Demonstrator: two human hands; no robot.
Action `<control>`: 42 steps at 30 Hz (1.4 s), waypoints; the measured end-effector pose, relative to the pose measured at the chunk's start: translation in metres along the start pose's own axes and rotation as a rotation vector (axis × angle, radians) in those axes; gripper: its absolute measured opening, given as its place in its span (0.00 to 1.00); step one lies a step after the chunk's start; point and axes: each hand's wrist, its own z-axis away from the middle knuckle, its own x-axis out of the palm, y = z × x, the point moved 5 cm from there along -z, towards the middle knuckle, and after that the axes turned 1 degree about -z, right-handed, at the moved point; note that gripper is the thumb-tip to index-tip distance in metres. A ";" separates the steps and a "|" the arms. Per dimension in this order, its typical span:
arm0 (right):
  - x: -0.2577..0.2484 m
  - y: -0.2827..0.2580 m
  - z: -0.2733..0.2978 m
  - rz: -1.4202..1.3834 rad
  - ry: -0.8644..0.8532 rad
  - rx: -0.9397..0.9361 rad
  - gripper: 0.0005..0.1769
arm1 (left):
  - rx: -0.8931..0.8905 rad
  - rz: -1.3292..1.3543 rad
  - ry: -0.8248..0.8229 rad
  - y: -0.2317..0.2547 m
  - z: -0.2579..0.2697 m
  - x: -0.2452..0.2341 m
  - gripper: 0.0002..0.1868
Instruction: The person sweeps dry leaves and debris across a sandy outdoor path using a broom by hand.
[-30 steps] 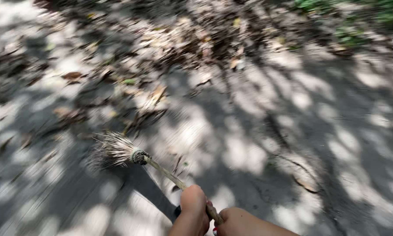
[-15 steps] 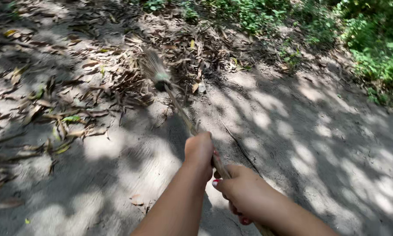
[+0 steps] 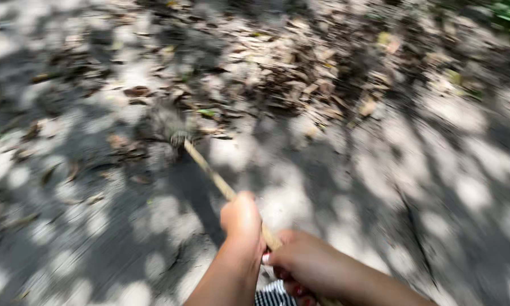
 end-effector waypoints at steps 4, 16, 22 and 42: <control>-0.004 0.004 -0.073 0.053 -0.299 -0.036 0.03 | -0.186 0.090 0.131 -0.014 -0.015 -0.031 0.17; -0.175 -0.005 -0.011 -0.229 0.012 0.240 0.08 | -0.301 -0.301 -0.130 -0.075 0.001 0.181 0.16; -0.304 -0.051 0.044 -0.242 0.377 0.088 0.03 | -0.100 -0.455 -0.518 -0.021 0.058 0.355 0.18; -0.136 -0.179 -0.050 0.216 -0.149 0.062 0.06 | 0.032 0.157 0.202 0.110 -0.023 0.131 0.26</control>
